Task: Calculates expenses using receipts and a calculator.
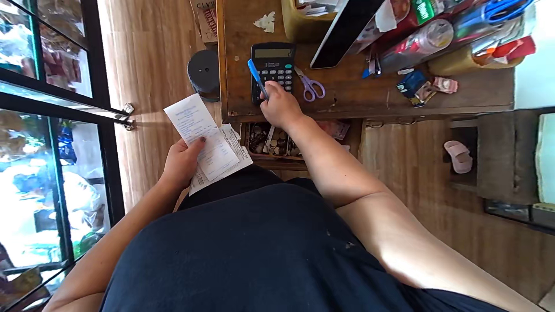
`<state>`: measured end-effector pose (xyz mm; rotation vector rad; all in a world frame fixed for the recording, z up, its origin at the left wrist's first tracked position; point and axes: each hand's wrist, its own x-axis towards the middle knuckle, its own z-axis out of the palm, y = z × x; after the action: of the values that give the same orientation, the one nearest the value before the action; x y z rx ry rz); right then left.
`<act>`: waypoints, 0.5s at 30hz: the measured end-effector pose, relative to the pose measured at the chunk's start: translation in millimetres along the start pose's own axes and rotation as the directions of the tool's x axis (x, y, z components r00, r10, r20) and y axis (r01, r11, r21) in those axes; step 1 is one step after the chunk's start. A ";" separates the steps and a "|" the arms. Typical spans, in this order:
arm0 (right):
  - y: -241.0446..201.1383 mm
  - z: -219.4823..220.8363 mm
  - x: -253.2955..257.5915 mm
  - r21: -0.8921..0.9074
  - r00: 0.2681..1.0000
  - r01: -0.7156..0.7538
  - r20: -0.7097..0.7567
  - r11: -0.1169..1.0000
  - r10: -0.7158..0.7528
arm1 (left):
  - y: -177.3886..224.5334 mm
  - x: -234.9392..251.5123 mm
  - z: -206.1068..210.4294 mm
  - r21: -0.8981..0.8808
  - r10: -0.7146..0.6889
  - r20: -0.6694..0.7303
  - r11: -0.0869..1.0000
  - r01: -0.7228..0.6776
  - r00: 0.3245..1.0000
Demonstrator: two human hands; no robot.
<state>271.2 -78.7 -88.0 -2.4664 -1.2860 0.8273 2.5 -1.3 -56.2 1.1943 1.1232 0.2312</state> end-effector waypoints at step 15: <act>31.3 -11.4 -11.5 0.012 0.981 -0.180 -0.073 0.984 0.181 | 0.2 -3.4 1.7 0.035 0.006 0.002 0.999 -0.006 1.000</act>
<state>293.8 -105.7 -88.6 -2.6123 -1.0459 0.7708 2.3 -4.6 -54.2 1.2287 1.1264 0.2160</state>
